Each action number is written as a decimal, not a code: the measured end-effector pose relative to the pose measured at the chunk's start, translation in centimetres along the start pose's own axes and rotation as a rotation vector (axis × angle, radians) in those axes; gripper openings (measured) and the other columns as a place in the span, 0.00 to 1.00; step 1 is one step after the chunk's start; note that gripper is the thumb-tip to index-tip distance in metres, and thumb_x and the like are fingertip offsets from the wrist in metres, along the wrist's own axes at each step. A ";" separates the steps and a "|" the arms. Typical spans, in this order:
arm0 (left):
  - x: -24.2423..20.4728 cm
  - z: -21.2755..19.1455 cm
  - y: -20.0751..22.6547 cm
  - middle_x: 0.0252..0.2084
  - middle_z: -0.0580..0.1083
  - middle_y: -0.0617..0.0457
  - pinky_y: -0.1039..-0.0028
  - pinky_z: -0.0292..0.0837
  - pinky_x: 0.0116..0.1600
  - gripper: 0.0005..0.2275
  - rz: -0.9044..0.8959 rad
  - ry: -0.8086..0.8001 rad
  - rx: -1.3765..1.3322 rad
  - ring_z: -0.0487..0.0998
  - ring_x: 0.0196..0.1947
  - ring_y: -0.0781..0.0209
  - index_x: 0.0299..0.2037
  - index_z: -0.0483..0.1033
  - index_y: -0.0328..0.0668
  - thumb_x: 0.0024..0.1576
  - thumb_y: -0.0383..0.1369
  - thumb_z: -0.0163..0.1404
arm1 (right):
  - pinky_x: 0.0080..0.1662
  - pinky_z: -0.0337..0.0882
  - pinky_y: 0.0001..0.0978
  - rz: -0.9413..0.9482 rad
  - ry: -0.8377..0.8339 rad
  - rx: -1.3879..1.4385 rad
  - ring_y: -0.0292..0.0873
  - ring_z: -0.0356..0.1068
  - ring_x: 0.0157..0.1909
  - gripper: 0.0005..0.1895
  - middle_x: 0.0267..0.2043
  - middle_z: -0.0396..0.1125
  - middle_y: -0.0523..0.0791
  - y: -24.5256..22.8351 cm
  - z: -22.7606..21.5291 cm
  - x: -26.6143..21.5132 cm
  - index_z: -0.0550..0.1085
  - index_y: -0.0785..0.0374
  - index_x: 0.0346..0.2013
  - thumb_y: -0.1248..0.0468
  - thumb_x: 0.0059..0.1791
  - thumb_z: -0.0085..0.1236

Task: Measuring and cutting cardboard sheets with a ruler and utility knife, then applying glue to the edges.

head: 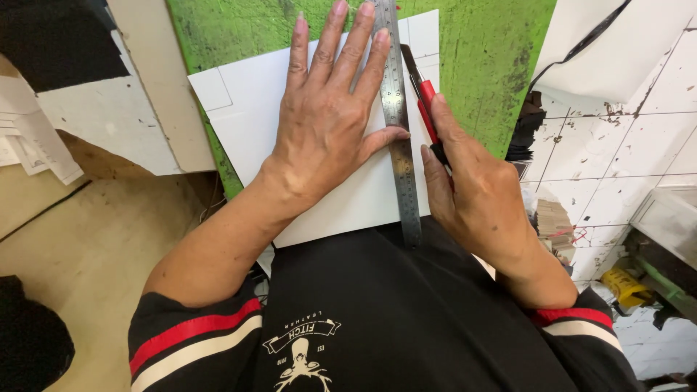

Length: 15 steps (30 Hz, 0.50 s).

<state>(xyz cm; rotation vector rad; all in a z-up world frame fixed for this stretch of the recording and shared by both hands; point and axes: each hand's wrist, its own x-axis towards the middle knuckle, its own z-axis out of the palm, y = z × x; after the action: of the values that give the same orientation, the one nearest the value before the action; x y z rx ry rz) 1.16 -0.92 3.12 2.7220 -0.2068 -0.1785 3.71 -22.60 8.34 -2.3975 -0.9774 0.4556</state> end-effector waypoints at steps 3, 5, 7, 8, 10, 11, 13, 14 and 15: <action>0.0 -0.1 0.0 0.77 0.51 0.33 0.36 0.36 0.75 0.46 0.003 -0.001 0.006 0.44 0.76 0.34 0.75 0.66 0.28 0.59 0.60 0.65 | 0.56 0.76 0.46 0.000 -0.003 0.005 0.59 0.74 0.64 0.28 0.72 0.62 0.61 -0.1 0.2 -0.7 0.55 0.74 0.73 0.70 0.61 0.51; 0.0 -0.1 0.0 0.77 0.51 0.33 0.36 0.35 0.75 0.46 0.009 0.000 0.015 0.45 0.76 0.33 0.75 0.66 0.27 0.60 0.61 0.64 | 0.58 0.76 0.46 -0.003 0.003 0.001 0.59 0.74 0.64 0.27 0.71 0.63 0.62 0.1 0.4 -1.1 0.55 0.74 0.73 0.71 0.61 0.51; 0.0 -0.1 0.0 0.77 0.52 0.33 0.35 0.35 0.75 0.45 0.003 -0.006 0.013 0.45 0.76 0.32 0.76 0.66 0.28 0.60 0.61 0.62 | 0.53 0.76 0.44 0.008 -0.007 -0.034 0.56 0.75 0.59 0.29 0.71 0.64 0.59 0.3 0.6 -1.5 0.55 0.72 0.74 0.69 0.61 0.52; 0.0 -0.1 0.0 0.77 0.52 0.33 0.35 0.35 0.75 0.45 0.002 -0.006 0.012 0.45 0.76 0.32 0.76 0.66 0.28 0.60 0.61 0.62 | 0.53 0.76 0.44 0.008 -0.008 -0.034 0.56 0.75 0.59 0.29 0.71 0.64 0.59 0.3 0.5 -1.6 0.55 0.72 0.74 0.69 0.61 0.52; 0.0 -0.2 0.0 0.76 0.52 0.33 0.33 0.36 0.74 0.46 0.007 0.006 -0.002 0.46 0.75 0.31 0.75 0.65 0.27 0.59 0.60 0.66 | 0.50 0.74 0.42 0.021 -0.030 -0.039 0.54 0.75 0.54 0.29 0.70 0.65 0.59 0.1 0.5 -1.8 0.54 0.72 0.74 0.69 0.60 0.51; 0.0 -0.1 0.0 0.76 0.52 0.33 0.33 0.36 0.74 0.46 0.006 0.006 -0.003 0.46 0.75 0.31 0.75 0.65 0.27 0.59 0.60 0.66 | 0.50 0.74 0.42 0.021 -0.031 -0.039 0.54 0.75 0.54 0.29 0.70 0.65 0.59 0.1 0.5 -1.8 0.54 0.72 0.74 0.69 0.60 0.51; -0.1 -0.1 0.0 0.76 0.52 0.33 0.33 0.35 0.74 0.46 0.004 0.004 -0.001 0.46 0.76 0.32 0.75 0.66 0.27 0.59 0.60 0.65 | 0.51 0.75 0.42 0.003 -0.007 -0.056 0.55 0.76 0.56 0.29 0.69 0.66 0.61 0.0 0.6 -2.0 0.56 0.74 0.73 0.70 0.60 0.53; -0.1 -0.1 0.0 0.76 0.52 0.33 0.33 0.35 0.74 0.46 0.004 0.004 -0.001 0.46 0.76 0.32 0.75 0.66 0.27 0.59 0.60 0.65 | 0.51 0.75 0.42 0.004 -0.007 -0.056 0.55 0.76 0.56 0.29 0.69 0.66 0.61 0.0 0.6 -2.1 0.56 0.74 0.73 0.70 0.60 0.53; -0.1 -0.1 0.0 0.76 0.52 0.34 0.33 0.36 0.74 0.46 0.002 0.004 0.000 0.46 0.76 0.32 0.75 0.66 0.28 0.59 0.61 0.65 | 0.50 0.75 0.43 0.005 -0.013 -0.062 0.55 0.75 0.56 0.29 0.70 0.65 0.60 0.1 0.6 -2.3 0.56 0.74 0.73 0.70 0.60 0.53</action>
<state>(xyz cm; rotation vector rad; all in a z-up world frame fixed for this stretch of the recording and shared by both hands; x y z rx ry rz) 1.11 -0.85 3.17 2.7215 -0.2089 -0.1726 1.90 -24.06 8.04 -2.4551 -1.0056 0.4493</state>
